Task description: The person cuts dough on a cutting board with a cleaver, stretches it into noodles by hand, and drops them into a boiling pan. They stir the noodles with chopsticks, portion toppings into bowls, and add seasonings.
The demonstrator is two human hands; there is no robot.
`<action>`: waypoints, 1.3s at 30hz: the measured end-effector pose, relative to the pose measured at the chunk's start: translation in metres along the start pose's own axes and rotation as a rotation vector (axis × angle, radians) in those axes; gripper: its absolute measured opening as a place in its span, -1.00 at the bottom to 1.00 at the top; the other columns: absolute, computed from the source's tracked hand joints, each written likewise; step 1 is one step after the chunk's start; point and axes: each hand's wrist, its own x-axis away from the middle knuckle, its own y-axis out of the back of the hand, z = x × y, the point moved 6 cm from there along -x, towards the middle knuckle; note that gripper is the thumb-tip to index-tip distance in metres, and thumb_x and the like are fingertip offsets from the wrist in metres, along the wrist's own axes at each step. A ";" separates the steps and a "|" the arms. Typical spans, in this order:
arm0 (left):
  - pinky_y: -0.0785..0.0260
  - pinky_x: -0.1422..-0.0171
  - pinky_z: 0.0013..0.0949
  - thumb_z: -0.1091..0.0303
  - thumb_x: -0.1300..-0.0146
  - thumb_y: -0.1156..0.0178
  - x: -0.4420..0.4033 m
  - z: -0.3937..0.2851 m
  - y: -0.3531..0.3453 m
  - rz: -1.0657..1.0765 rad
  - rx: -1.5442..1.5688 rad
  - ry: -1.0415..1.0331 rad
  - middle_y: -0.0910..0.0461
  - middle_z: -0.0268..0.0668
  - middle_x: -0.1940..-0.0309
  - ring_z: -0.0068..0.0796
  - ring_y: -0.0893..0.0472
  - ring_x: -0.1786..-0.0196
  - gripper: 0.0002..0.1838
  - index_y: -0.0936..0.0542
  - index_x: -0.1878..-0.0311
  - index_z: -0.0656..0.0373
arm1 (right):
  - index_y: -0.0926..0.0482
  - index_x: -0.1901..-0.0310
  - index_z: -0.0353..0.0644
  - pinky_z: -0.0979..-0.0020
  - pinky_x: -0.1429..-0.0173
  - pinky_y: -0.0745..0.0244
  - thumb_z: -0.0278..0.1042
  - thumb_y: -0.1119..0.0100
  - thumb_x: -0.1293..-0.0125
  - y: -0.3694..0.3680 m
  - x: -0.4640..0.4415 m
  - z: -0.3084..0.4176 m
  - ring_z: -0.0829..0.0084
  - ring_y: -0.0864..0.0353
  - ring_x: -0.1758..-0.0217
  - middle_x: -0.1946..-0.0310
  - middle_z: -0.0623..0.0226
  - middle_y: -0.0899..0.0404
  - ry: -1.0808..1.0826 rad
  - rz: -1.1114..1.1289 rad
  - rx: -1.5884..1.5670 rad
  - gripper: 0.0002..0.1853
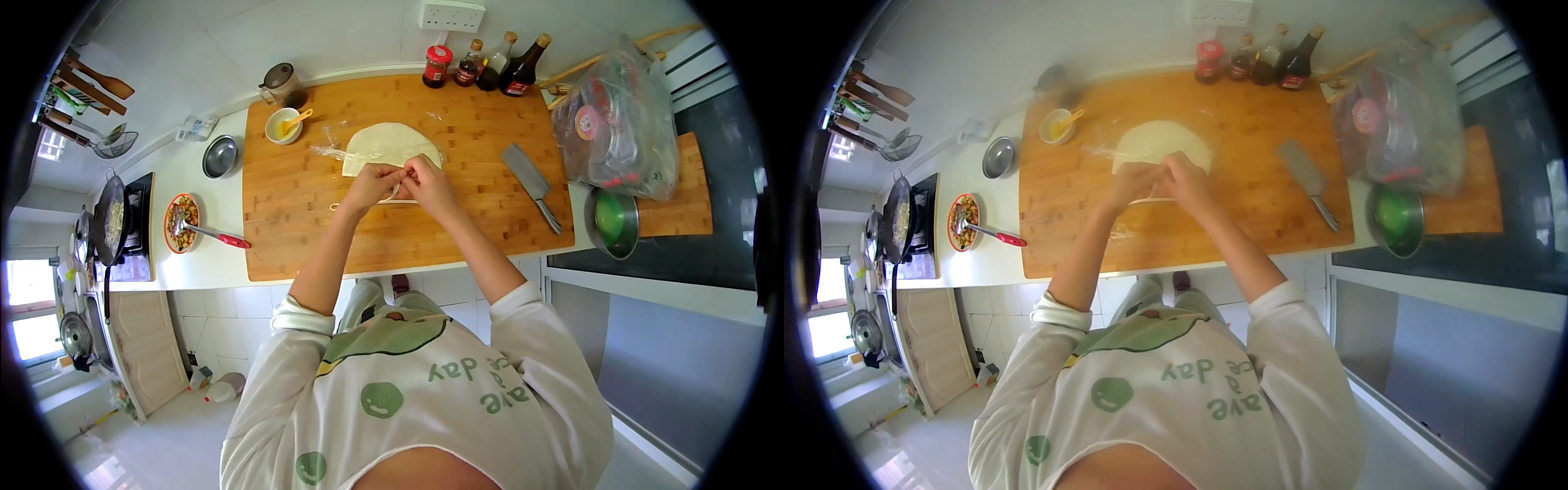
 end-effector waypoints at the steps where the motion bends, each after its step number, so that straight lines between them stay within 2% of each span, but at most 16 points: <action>1: -0.37 0.36 -0.50 0.35 -0.29 -0.14 0.001 -0.002 0.000 0.017 -0.114 0.051 -0.59 -0.35 0.56 -0.63 -0.53 0.47 -0.77 -0.65 0.25 0.35 | -0.44 0.22 -0.15 0.29 0.22 -0.45 -0.37 -0.18 -0.20 0.002 0.002 0.003 0.18 -0.57 0.28 0.26 0.20 -0.53 0.003 0.001 0.001 -0.85; 5: -0.40 0.40 -0.40 0.36 -0.27 -0.12 0.012 -0.042 0.001 -0.032 -0.285 -0.220 -0.60 -0.24 0.61 -0.47 -0.60 0.53 -0.78 -0.63 0.34 0.34 | -0.47 0.16 -0.13 0.25 0.22 -0.46 -0.36 -0.19 -0.18 0.008 0.000 0.014 0.13 -0.56 0.28 0.21 0.19 -0.54 -0.090 -0.055 -0.048 -0.80; 9: -0.45 0.37 -0.35 0.31 -0.28 -0.11 0.061 -0.152 0.015 -0.387 -0.606 -0.470 -0.62 -0.17 0.58 -0.24 -0.64 0.49 -0.77 -0.60 0.37 0.28 | -0.53 0.18 -0.13 0.27 0.21 -0.47 -0.35 -0.19 -0.15 0.010 -0.010 0.006 0.17 -0.59 0.29 0.32 0.18 -0.60 -0.090 -0.143 -0.068 -0.81; 11: -0.46 0.37 -0.35 0.31 -0.30 -0.10 0.090 -0.201 0.026 -0.483 -0.600 -0.634 -0.64 -0.17 0.54 -0.29 -0.66 0.47 -0.78 -0.60 0.30 0.27 | -0.55 0.22 -0.14 0.28 0.20 -0.47 -0.36 -0.18 -0.15 0.007 -0.016 0.002 0.19 -0.60 0.29 0.36 0.18 -0.61 -0.149 -0.166 -0.107 -0.84; 13: -0.47 0.34 -0.49 0.32 -0.34 -0.07 0.118 -0.246 0.039 -0.475 -0.538 -0.702 -0.67 -0.29 0.48 -0.62 -0.64 0.43 -0.79 -0.60 0.21 0.27 | -0.58 0.27 -0.16 0.29 0.18 -0.48 -0.33 -0.18 -0.14 0.001 -0.023 -0.006 0.24 -0.62 0.30 0.39 0.16 -0.64 -0.221 -0.205 -0.174 -0.85; 15: -0.46 0.32 -0.54 0.29 -0.36 -0.05 0.142 -0.283 0.054 -0.427 -0.155 -0.689 -0.66 -0.35 0.46 -0.66 -0.61 0.42 -0.76 -0.60 0.21 0.28 | -0.58 0.28 -0.18 0.30 0.19 -0.48 -0.31 -0.19 -0.13 -0.021 -0.038 -0.024 0.25 -0.62 0.31 0.40 0.16 -0.64 -0.171 -0.235 -0.211 -0.83; 16: -0.48 0.11 -0.53 0.28 -0.40 0.00 0.152 -0.301 0.065 -0.404 -0.236 -0.654 -0.66 -0.22 0.21 -0.52 -0.64 0.18 -0.74 -0.58 0.08 0.25 | -0.58 0.30 -0.20 0.30 0.19 -0.48 -0.28 -0.20 -0.11 -0.032 -0.046 -0.031 0.26 -0.62 0.32 0.41 0.16 -0.64 -0.136 -0.274 -0.245 -0.81; 19: -0.56 0.31 -0.43 0.29 -0.37 -0.04 0.194 -0.355 0.090 -0.556 -0.222 -0.751 -0.64 -0.15 0.31 -0.41 -0.67 0.28 -0.77 -0.54 0.16 0.28 | -0.56 0.36 -0.24 0.55 0.27 -0.43 -0.44 -0.28 -0.10 -0.070 -0.067 -0.035 0.60 -0.55 0.41 0.48 0.40 -0.59 -0.169 -0.250 -0.348 -0.89; 23: -0.56 0.31 -0.46 0.30 -0.39 -0.01 0.258 -0.402 0.149 -0.759 -0.143 -0.940 -0.64 -0.13 0.30 -0.43 -0.67 0.32 -0.77 -0.53 0.17 0.29 | -0.55 0.35 -0.23 0.55 0.33 -0.42 -0.43 -0.29 -0.10 -0.109 -0.076 -0.029 0.56 -0.57 0.42 0.45 0.38 -0.60 -0.218 -0.082 -0.381 -0.88; 25: -0.57 0.28 -0.44 0.29 -0.39 -0.02 0.292 -0.412 0.193 -0.702 -0.172 -1.066 -0.64 -0.11 0.29 -0.42 -0.67 0.35 -0.77 -0.52 0.16 0.28 | -0.51 0.28 -0.22 0.54 0.38 -0.44 -0.46 -0.26 -0.13 -0.119 -0.055 -0.013 0.50 -0.61 0.42 0.41 0.31 -0.60 -0.404 0.159 -0.762 -0.85; 28: -0.66 0.25 -0.21 0.25 -0.28 -0.15 0.359 -0.403 0.255 -1.014 0.004 -1.024 -0.51 0.24 0.08 0.00 -0.65 0.22 -0.62 -0.52 0.16 0.52 | -0.48 0.21 -0.21 0.48 0.39 -0.53 -0.50 -0.22 -0.17 -0.129 -0.035 -0.009 0.38 -0.64 0.43 0.36 0.23 -0.60 -0.504 0.313 -0.724 -0.83; 31: -0.53 0.00 -0.33 0.39 -0.34 0.04 0.445 -0.373 0.360 -1.111 -0.253 -0.930 -0.53 0.06 0.02 -0.20 -0.58 0.04 -0.71 -0.48 0.06 0.45 | -0.47 0.20 -0.22 0.41 0.25 -0.61 -0.49 -0.19 -0.21 -0.128 -0.027 -0.015 0.30 -0.65 0.34 0.32 0.19 -0.60 -0.681 0.342 -0.914 -0.85; 33: -0.20 -0.42 -0.33 0.36 -0.43 0.11 0.503 -0.332 0.440 -1.182 0.197 -0.853 -0.31 0.02 -0.26 -0.25 -0.32 -0.34 -0.63 -0.35 -0.16 0.44 | -0.44 0.14 -0.22 0.38 0.14 -0.61 -0.49 -0.19 -0.21 -0.125 -0.036 -0.017 0.23 -0.64 0.22 0.30 0.21 -0.60 -0.668 0.393 -1.343 -0.80; 35: -0.18 -0.44 -0.30 0.36 -0.42 0.10 0.573 -0.281 0.489 -1.259 0.222 -0.837 -0.35 0.07 -0.21 -0.13 -0.33 -0.32 -0.63 -0.36 -0.12 0.50 | -0.44 0.10 -0.18 0.38 0.07 -0.58 -0.49 -0.20 -0.19 -0.117 -0.045 -0.019 0.28 -0.62 0.17 0.32 0.29 -0.59 -0.733 0.210 -1.583 -0.76; 37: -0.27 -0.39 -0.32 0.38 -0.41 0.06 0.653 -0.215 0.557 -1.304 -0.171 -0.619 -0.41 0.03 -0.17 -0.15 -0.35 -0.30 -0.72 -0.47 0.05 0.45 | -0.50 0.22 -0.08 0.62 0.48 -0.38 -0.43 -0.22 -0.17 -0.108 -0.065 -0.010 0.65 -0.38 0.55 0.57 0.52 -0.38 -0.574 0.563 -1.620 -0.84; 39: -0.36 -0.30 -0.33 0.39 -0.37 0.00 0.721 -0.144 0.606 -1.305 0.151 -0.658 -0.46 0.01 -0.12 -0.15 -0.41 -0.25 -0.73 -0.47 0.02 0.42 | -0.47 0.25 -0.08 0.69 0.62 -0.15 -0.47 -0.21 -0.12 -0.093 -0.079 0.031 0.72 -0.20 0.67 0.65 0.58 -0.25 -0.569 0.655 -1.408 -0.84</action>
